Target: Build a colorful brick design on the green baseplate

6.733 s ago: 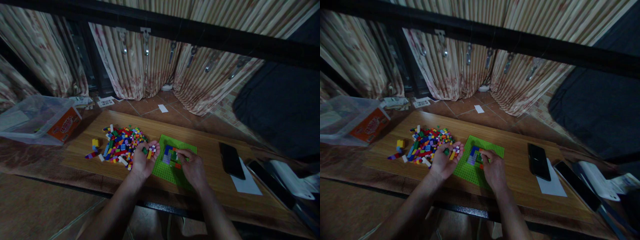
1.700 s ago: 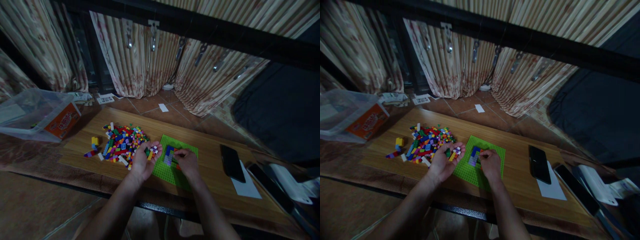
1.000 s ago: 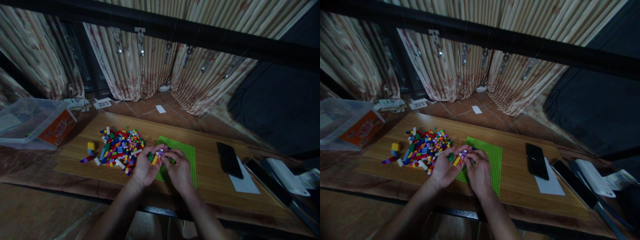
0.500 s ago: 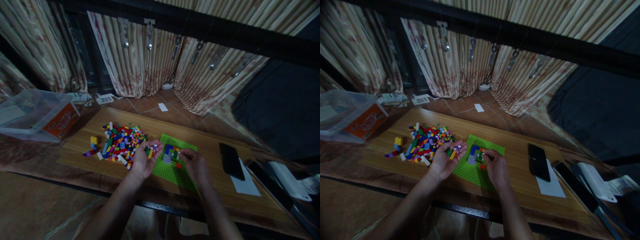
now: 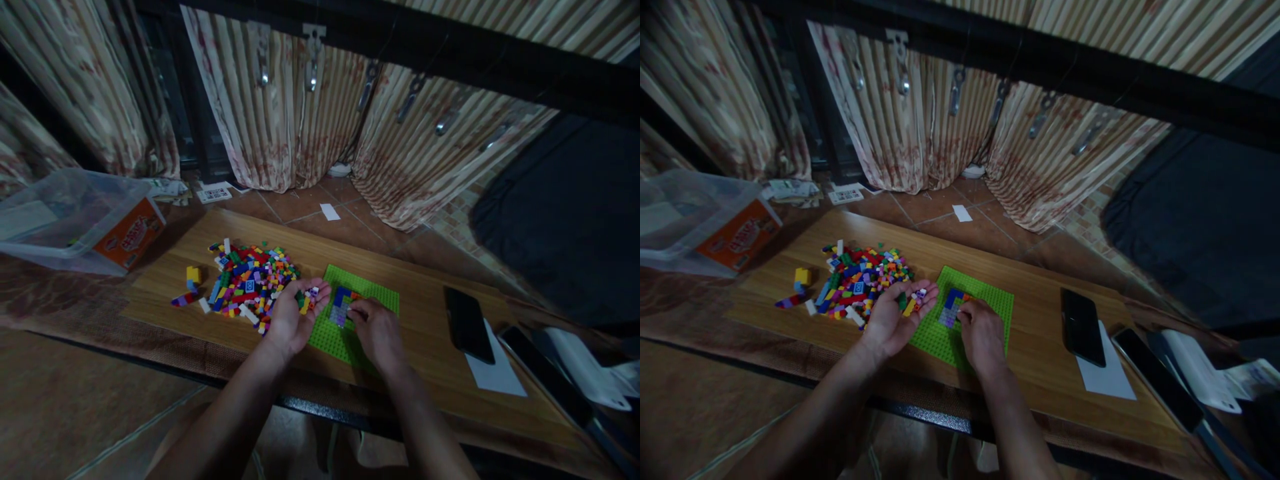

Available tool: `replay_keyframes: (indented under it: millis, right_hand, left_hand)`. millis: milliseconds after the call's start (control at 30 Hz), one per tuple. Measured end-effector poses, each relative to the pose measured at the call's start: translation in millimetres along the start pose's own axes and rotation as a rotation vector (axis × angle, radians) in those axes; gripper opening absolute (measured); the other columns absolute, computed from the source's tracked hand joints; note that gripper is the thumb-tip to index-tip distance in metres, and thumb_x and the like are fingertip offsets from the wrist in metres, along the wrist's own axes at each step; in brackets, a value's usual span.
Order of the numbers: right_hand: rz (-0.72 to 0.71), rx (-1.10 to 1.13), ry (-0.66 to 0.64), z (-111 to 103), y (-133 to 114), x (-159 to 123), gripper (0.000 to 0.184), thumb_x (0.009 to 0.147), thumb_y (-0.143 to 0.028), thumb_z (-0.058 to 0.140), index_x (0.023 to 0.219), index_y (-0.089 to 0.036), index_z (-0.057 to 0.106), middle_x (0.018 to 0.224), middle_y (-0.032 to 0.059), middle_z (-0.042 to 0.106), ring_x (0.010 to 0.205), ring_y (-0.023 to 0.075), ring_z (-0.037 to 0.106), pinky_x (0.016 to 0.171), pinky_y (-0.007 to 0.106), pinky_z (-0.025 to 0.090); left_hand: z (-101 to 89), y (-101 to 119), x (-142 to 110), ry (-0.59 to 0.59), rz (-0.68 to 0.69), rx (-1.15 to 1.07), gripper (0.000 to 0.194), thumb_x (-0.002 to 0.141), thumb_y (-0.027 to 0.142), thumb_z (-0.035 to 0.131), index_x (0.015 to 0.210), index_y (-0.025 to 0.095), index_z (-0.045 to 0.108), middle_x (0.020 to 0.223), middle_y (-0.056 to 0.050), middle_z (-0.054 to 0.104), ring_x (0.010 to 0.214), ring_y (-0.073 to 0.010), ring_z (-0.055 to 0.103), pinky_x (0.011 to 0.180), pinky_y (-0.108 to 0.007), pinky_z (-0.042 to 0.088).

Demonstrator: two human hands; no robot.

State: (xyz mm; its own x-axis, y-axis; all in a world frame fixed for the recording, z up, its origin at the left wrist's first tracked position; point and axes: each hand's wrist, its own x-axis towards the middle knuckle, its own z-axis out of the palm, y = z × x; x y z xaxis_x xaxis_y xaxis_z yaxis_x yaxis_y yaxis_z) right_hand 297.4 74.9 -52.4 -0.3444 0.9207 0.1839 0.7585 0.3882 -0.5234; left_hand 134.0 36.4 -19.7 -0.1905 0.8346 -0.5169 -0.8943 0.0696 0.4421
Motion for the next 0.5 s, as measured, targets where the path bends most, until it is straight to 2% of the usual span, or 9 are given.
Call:
replay_keyframes:
  millis: [400, 500]
  right_hand:
    - [-0.032, -0.263, -0.036, -1.8, -8.9, -1.7, 0.020, 0.084, -0.015, 0.046, 0.077, -0.018, 0.065, 0.079, 0.0054, 0.063, 0.072, 0.0167, 0.058, 0.068, 0.027, 0.038]
    - [-0.021, -0.264, -0.017, -4.1, -9.7, -1.4, 0.018, 0.084, -0.015, 0.046, 0.081, -0.018, 0.064, 0.080, 0.0053, 0.064, 0.071, 0.0167, 0.058, 0.067, 0.027, 0.038]
  left_hand:
    - [-0.3, 1.0, -0.6, 0.002, -0.010, -0.002, 0.015, 0.076, 0.014, 0.050, 0.074, 0.009, 0.064, 0.080, -0.011, 0.069, 0.078, -0.0168, 0.066, 0.079, -0.028, 0.052]
    - [-0.7, 1.1, -0.6, 0.006, -0.013, -0.006, 0.015, 0.076, 0.014, 0.050, 0.074, 0.009, 0.064, 0.081, -0.011, 0.069, 0.078, -0.0169, 0.066, 0.078, -0.029, 0.053]
